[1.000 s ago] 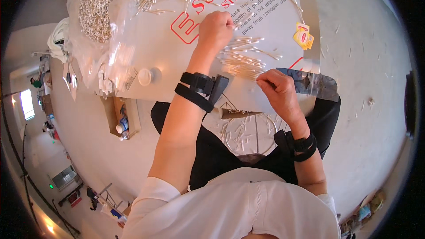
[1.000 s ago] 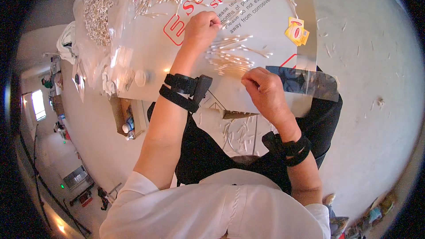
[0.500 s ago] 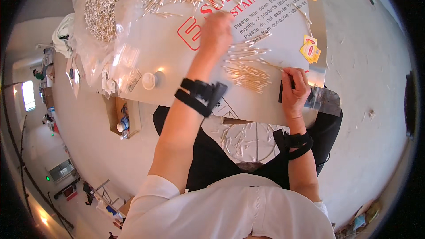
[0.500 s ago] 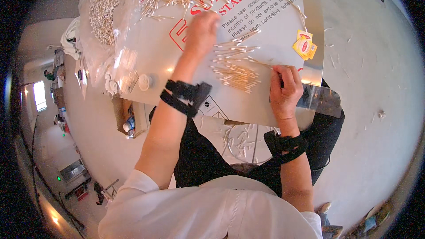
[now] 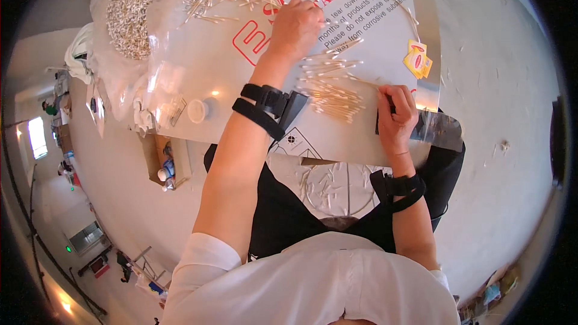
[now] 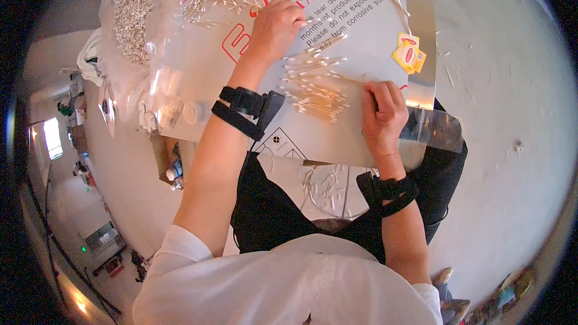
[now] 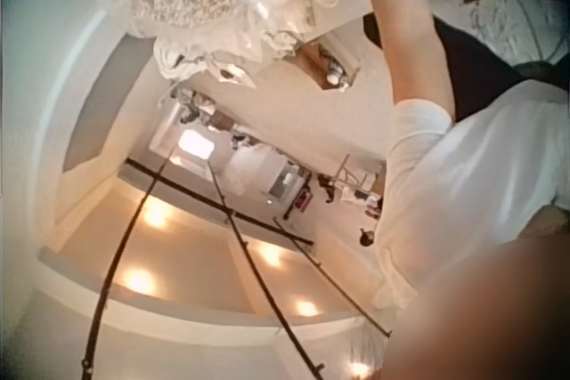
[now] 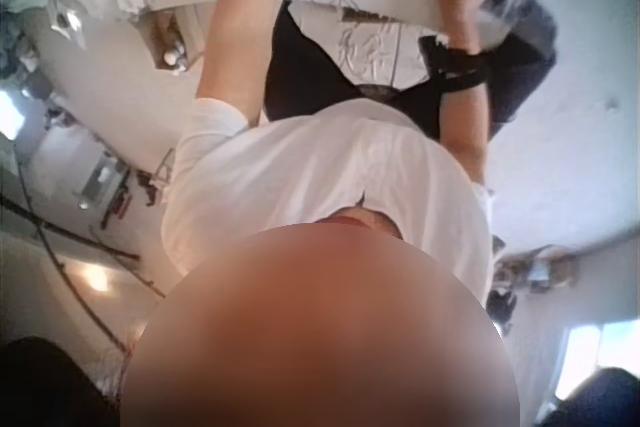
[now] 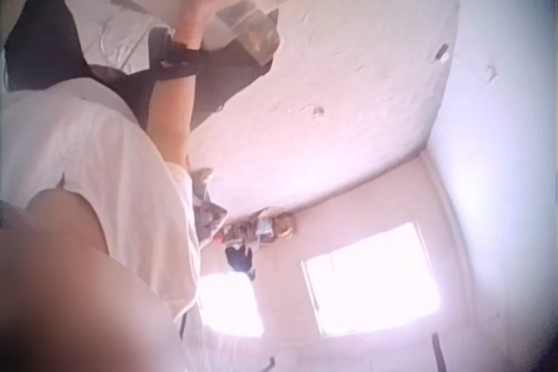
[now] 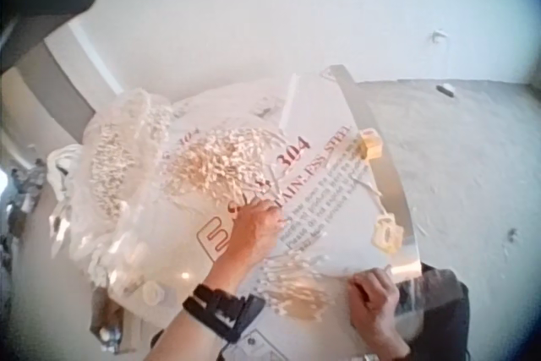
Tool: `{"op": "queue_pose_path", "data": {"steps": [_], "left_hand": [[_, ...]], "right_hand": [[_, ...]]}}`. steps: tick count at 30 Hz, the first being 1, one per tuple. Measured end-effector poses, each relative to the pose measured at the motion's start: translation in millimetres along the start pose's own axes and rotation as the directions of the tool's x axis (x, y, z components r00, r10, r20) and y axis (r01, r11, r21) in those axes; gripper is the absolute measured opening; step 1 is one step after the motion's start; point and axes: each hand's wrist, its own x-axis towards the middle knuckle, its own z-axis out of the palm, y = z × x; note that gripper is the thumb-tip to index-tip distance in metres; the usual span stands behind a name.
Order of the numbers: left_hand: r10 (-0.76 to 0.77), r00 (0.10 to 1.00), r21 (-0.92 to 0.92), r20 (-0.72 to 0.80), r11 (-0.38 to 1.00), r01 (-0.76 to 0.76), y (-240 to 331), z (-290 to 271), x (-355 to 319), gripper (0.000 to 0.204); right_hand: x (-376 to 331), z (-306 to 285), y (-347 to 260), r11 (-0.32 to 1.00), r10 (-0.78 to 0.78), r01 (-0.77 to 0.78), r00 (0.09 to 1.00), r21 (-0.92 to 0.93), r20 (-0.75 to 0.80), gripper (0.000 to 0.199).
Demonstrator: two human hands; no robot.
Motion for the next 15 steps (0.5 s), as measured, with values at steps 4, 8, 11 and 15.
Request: {"op": "queue_pose_path", "data": {"steps": [4, 8, 11, 15], "left_hand": [[-0.016, 0.994, -0.163, -0.111, 0.987, -0.002, -6, -2, -4, 0.009], [-0.295, 0.953, -0.359, -0.075, 0.899, 0.250, -29, -17, -13, 0.019], [-0.412, 0.901, -0.358, 0.140, 0.827, 0.433, -19, -23, -24, 0.021], [-0.240, 0.966, -0.347, 0.101, 0.901, 0.260, -11, -19, -38, 0.020]], "right_hand": [[2, 4, -3, 1.000, -0.017, 0.017, 1.000, 0.019, -0.015, 0.010], [1, 4, -3, 1.000, -0.016, 0.017, 1.000, 0.022, -0.022, 0.010], [1, 1, -1, 1.000, -0.005, 0.005, 1.000, 0.003, -0.019, 0.010], [2, 2, -3, 1.000, -0.009, 0.010, 1.000, 0.002, -0.016, 0.009]]}}
